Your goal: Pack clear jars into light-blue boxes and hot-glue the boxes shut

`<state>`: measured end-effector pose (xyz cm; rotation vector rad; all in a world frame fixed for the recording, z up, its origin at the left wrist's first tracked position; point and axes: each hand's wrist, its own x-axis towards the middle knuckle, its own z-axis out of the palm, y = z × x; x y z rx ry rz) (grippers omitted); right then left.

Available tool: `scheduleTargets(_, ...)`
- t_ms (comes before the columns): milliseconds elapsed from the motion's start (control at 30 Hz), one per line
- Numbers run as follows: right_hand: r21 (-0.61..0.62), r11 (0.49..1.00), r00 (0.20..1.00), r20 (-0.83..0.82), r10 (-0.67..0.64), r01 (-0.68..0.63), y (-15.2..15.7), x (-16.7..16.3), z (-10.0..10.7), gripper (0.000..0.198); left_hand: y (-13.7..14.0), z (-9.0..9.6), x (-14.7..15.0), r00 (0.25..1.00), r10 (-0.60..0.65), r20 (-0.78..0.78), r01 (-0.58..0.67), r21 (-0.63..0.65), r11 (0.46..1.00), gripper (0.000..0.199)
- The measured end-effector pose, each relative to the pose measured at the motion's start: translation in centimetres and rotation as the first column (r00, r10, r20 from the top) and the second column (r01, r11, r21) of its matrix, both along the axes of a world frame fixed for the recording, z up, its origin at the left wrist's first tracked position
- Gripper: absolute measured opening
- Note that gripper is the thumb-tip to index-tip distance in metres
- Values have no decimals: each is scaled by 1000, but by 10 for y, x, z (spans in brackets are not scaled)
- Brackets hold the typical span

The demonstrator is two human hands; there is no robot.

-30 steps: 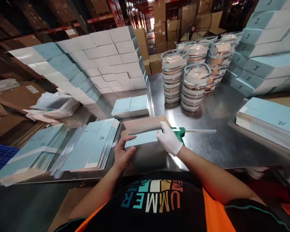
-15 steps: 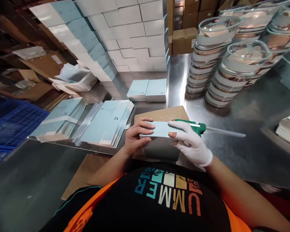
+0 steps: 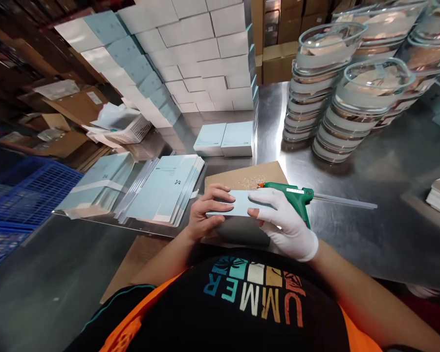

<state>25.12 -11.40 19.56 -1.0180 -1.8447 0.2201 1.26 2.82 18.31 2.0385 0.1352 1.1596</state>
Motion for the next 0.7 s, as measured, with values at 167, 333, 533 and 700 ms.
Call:
scheduleTargets(167,34,998,997,-61,-48,51,-2,5,-14,52,-14,-41,-7,984,127,-124,-156,-259,953,113)
scheduleTargets(333,-142,974,981,-50,-186,177,-16,25,-42,90,-29,-77,-22,927,64,-369,-283,-578,766,124)
scheduleTargets(533,-6,920,893,242,-379,392,-42,67,-70,85,55,-12,-10,900,410,-145,-403,-632,661,89)
scheduleTargets(700,153,879,709,536,-458,452,-92,103,-101,47,186,58,21,831,549,-89,-461,-662,591,75)
